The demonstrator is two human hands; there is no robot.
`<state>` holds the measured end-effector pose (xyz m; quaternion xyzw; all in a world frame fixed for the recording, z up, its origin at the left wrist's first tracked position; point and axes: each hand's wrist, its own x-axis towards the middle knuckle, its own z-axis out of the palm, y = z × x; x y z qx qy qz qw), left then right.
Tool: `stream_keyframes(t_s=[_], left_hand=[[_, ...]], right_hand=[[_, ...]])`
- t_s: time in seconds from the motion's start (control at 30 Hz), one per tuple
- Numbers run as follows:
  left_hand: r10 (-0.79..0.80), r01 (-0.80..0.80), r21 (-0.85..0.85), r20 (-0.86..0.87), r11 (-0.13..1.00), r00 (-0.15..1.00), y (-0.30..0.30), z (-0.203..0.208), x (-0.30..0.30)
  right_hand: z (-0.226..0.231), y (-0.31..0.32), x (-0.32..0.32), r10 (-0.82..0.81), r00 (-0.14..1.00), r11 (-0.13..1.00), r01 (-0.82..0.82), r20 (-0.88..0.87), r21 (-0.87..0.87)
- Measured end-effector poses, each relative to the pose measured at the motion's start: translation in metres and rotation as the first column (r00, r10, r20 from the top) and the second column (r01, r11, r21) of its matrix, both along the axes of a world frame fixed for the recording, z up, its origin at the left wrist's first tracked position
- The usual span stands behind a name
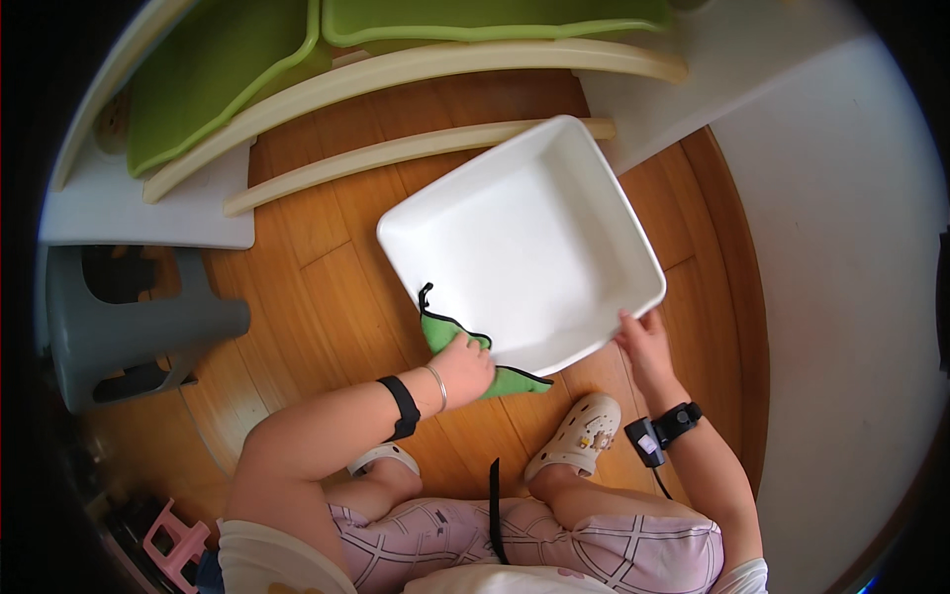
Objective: The person wipes the interior and exterior of a plastic storage bin using a cloth, then wipes the frame of the storage unit and a vertical appliance.
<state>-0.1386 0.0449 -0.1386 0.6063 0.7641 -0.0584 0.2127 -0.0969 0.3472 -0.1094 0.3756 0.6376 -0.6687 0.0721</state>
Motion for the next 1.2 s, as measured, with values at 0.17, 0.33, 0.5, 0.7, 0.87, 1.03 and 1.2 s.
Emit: stream_keyframes(t_s=[0.17,0.33,0.5,0.7,0.87,1.03,1.2], left_hand=[[0.065,-0.075,0.207,0.054,0.976,0.996,0.021,-0.007,0.027],[0.028,-0.025,-0.014,0.261,1.0,0.965,0.017,0.011,-0.016],[0.191,-0.193,-0.012,0.18,0.981,0.965,-0.054,0.001,-0.066],[0.294,-0.277,0.158,-0.095,0.948,0.951,-0.063,-0.008,-0.058],[0.52,-0.531,0.173,0.106,0.83,0.847,-0.016,-0.009,-0.021],[0.275,-0.281,-0.058,0.472,0.958,0.838,0.066,0.012,0.014],[0.282,-0.244,-0.141,0.435,0.959,0.855,0.062,0.005,0.011]], right_hand=[[0.001,-0.04,0.003,0.1,0.957,0.97,-0.034,0.271,-0.241],[-0.005,-0.03,0.007,0.06,0.97,0.993,-0.033,0.235,-0.118],[-0.006,-0.015,0.017,0.135,0.986,0.984,-0.145,0.093,0.107],[-0.001,-0.018,0.01,0.211,0.976,0.923,-0.184,-0.045,0.338],[0.019,-0.019,-0.002,0.203,0.979,0.891,-0.175,-0.022,0.419],[-0.01,-0.024,0.006,0.147,0.988,0.921,-0.117,-0.054,0.371],[-0.004,-0.016,0.005,0.146,0.989,0.92,-0.125,-0.028,0.371]])
